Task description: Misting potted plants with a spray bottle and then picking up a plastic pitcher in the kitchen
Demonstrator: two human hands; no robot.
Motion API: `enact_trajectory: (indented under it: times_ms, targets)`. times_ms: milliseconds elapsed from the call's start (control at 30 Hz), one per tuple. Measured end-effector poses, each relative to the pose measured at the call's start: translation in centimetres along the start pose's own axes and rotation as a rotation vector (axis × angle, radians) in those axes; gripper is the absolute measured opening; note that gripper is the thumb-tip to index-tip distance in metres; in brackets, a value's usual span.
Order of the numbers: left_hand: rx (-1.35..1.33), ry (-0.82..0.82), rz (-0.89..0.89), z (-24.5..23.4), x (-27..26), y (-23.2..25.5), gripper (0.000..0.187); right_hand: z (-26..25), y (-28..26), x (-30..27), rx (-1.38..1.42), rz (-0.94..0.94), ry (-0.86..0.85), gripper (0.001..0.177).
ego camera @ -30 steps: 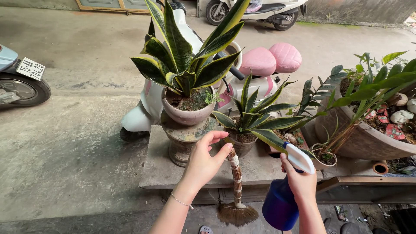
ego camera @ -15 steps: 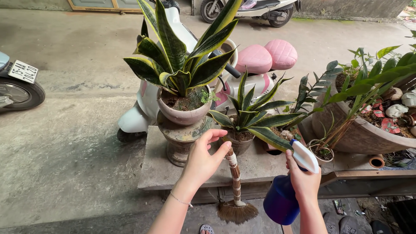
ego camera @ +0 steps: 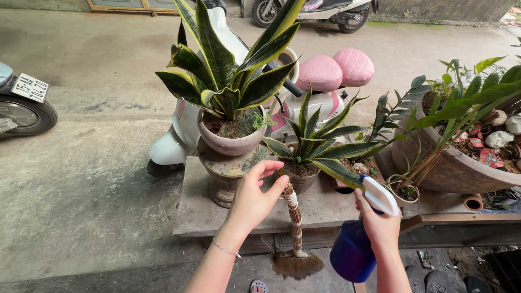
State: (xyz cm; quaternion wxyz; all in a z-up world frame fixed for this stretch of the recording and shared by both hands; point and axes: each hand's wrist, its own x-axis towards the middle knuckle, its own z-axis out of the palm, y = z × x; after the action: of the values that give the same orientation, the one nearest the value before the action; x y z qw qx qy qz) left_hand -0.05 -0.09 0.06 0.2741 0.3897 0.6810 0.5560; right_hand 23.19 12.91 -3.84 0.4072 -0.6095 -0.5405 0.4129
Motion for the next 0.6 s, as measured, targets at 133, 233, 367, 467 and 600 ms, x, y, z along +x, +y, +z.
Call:
enact_trajectory:
  times_ms: [133, 233, 367, 467, 600]
  targets:
    - [-0.013, 0.004, -0.007, 0.0, 0.0, 0.1, 0.03, 0.0, 0.6, 0.8, -0.056, -0.018, -0.048, 0.042]
    - [-0.014, 0.005, -0.019, -0.2, -0.1, 0.4, 0.03, 0.4, 1.0, 0.9, -0.012, -0.178, -0.068, 0.02]
    - [-0.009, 0.015, -0.027, -0.5, -0.1, 0.6, 0.031, 0.7, 0.4, 0.7, 0.118, -0.146, -0.021, 0.066]
    - [-0.005, 0.015, -0.022, -0.6, -0.1, 0.8, 0.03, 0.5, 0.5, 0.8, 0.093, -0.153, -0.004, 0.056]
    - [-0.01, 0.005, -0.019, -0.3, 0.0, 0.6, 0.029, -0.3, -0.4, 0.5, 0.021, -0.087, 0.006, 0.039]
